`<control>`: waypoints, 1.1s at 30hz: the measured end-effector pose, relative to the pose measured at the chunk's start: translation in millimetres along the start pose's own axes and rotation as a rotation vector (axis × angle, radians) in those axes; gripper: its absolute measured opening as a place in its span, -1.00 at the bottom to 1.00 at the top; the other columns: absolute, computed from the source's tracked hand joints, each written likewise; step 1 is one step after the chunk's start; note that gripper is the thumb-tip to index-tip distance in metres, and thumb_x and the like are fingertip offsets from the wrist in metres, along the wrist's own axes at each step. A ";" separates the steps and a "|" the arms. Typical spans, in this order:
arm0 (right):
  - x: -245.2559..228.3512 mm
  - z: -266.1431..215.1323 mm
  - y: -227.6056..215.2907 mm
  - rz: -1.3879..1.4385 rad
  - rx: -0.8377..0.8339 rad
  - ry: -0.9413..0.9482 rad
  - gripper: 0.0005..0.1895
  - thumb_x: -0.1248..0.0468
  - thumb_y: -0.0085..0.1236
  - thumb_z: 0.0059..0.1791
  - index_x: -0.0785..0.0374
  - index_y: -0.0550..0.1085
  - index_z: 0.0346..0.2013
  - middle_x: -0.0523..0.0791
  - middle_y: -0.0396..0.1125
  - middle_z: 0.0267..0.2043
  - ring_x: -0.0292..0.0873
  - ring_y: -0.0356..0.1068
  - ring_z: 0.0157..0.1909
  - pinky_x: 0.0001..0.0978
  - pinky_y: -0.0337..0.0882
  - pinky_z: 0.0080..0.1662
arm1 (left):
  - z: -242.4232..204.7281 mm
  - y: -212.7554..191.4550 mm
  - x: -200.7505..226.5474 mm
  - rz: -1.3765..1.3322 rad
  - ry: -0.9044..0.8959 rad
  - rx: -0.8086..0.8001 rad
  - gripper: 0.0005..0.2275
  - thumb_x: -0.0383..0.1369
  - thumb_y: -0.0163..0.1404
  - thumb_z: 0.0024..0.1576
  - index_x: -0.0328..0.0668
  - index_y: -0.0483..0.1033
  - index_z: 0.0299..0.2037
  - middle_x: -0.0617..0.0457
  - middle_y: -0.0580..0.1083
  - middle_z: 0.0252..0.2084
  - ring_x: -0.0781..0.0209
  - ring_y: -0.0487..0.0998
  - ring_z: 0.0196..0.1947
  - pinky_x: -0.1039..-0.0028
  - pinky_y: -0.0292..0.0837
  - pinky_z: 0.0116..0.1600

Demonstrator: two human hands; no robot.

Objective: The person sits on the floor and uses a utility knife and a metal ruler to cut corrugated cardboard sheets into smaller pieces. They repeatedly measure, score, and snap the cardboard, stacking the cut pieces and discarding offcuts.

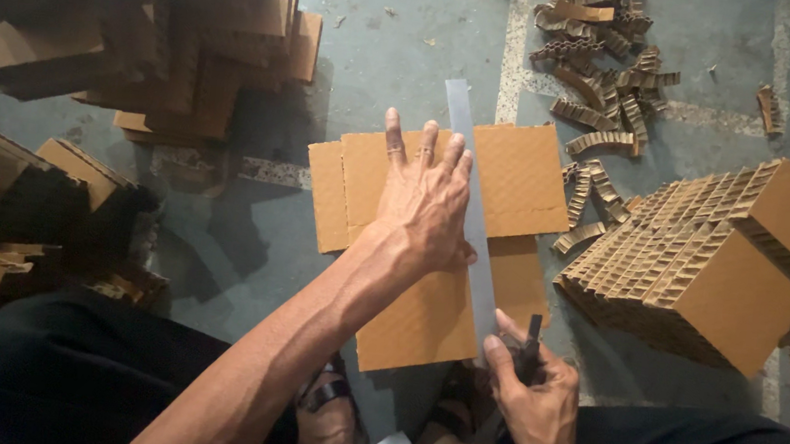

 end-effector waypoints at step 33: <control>8.3 -0.3 0.5 -0.039 -0.010 0.059 -0.59 0.31 0.28 -0.07 0.17 0.61 0.09 -0.13 0.47 -0.57 -0.36 0.22 -0.64 -0.48 0.17 -0.57 | 2.8 6.7 -0.1 0.014 -0.005 -0.013 0.18 0.20 0.35 -0.36 -0.35 0.04 0.41 -0.15 0.01 0.50 -0.29 -0.16 0.51 -0.52 -0.67 0.30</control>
Point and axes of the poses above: each hand's wrist, its own z-axis towards the middle knuckle, its own y-axis out of the palm, x = y × z, the point moved 6 cm from there along z, towards the middle knuckle
